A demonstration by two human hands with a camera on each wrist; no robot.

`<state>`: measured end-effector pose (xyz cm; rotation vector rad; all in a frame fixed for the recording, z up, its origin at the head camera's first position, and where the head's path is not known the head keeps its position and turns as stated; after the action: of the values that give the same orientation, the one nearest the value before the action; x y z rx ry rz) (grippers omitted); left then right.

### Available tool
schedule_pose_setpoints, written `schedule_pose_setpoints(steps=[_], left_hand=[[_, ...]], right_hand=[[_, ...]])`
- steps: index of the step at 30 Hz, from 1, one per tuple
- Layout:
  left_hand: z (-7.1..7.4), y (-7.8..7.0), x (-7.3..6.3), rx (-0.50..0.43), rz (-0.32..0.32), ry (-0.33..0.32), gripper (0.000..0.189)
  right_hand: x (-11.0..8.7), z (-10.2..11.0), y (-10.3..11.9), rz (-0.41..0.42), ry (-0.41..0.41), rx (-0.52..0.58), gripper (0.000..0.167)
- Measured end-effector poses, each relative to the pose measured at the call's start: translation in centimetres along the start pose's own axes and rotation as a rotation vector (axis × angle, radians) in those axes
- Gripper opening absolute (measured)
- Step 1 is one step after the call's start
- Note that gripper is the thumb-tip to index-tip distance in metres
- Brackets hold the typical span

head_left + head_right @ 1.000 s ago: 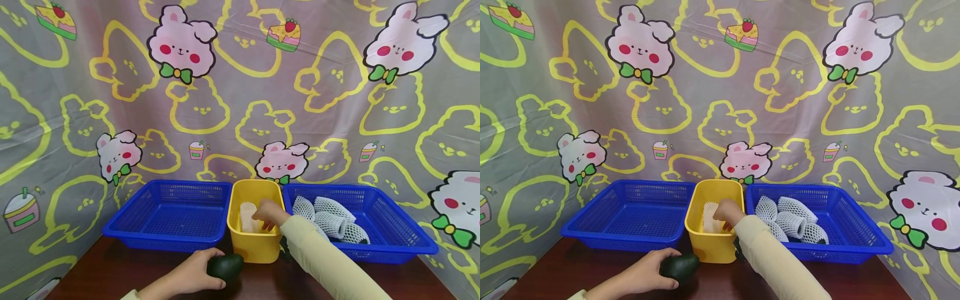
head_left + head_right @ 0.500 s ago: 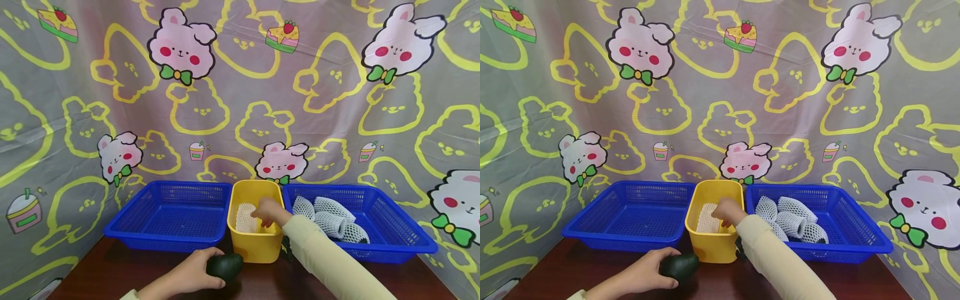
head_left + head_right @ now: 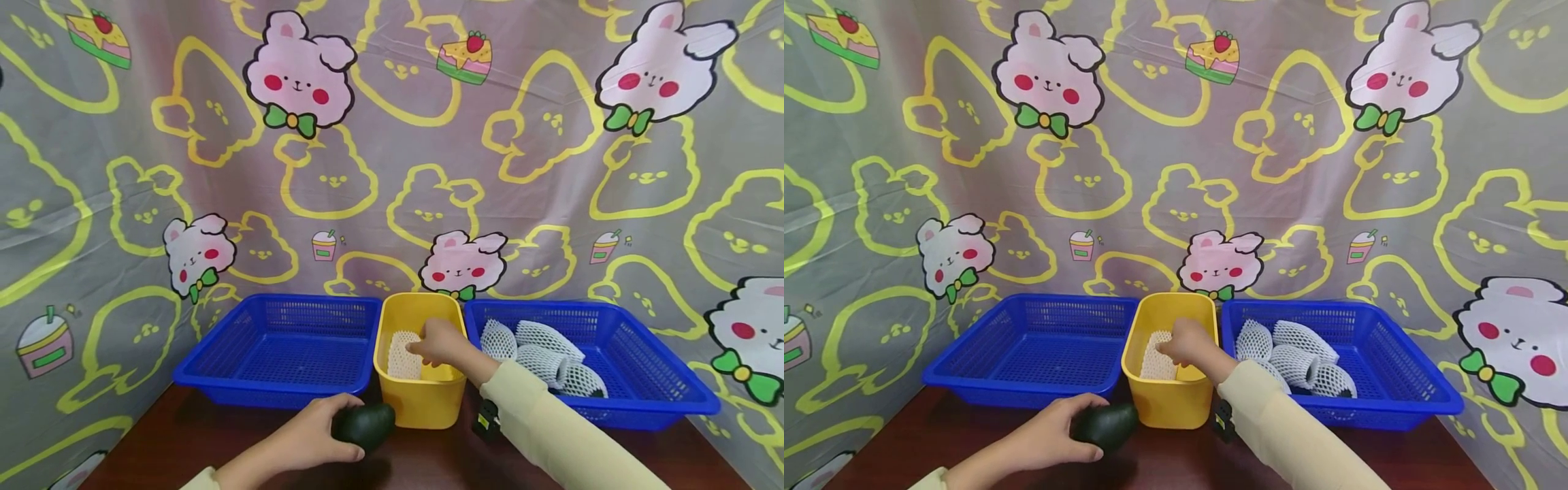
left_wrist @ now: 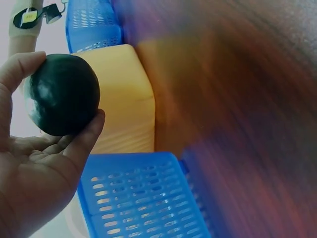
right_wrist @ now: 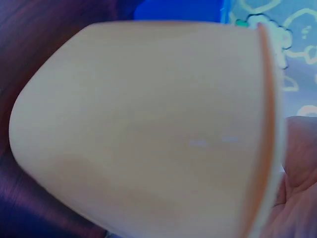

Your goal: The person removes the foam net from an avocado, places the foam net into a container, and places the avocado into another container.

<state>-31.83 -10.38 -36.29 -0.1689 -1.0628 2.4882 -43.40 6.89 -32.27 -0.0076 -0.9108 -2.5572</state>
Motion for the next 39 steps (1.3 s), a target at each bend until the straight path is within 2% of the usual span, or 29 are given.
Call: schedule_pose_setpoints(steps=[4,11,17,23,30,33,39], left_hand=[[0.8,-0.3,-0.2,-0.006,0.009,-0.006,0.056],[2.4,-0.3,-0.2,-0.026,0.04,-0.015,0.055],[4.1,-0.1,0.0,-0.05,0.059,-0.055,0.056],[6.0,0.2,0.3,-0.047,0.089,-0.121,0.063],[8.5,0.9,0.4,-0.019,0.123,-0.234,0.065],[9.6,1.5,0.5,-0.011,0.142,-0.285,0.064],[11.4,3.5,0.8,0.038,0.222,-0.363,0.067]], right_hand=[[-0.7,0.6,0.7,0.015,-0.016,0.053,0.04],[-2.0,1.3,1.8,0.087,-0.08,0.188,0.03],[-3.0,1.5,2.1,0.116,-0.155,0.322,0.022],[-4.1,1.0,3.2,0.131,-0.189,0.484,0.021],[-5.3,-0.1,5.0,0.18,-0.195,0.606,0.023],[-5.7,-0.9,5.7,0.201,-0.178,0.642,0.024],[-6.4,-2.9,6.8,0.248,-0.135,0.688,0.024]])
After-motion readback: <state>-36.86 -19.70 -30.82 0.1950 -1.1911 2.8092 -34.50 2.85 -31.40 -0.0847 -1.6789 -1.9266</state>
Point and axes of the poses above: each hand's wrist, its own x-axis towards the middle knuckle, its own z-axis out of the back of the hand, y = z × x, the point moved 10 cm from there along x, towards the middle knuckle, and after that the axes turned 11 degrees about z, right-handed, at the moved point
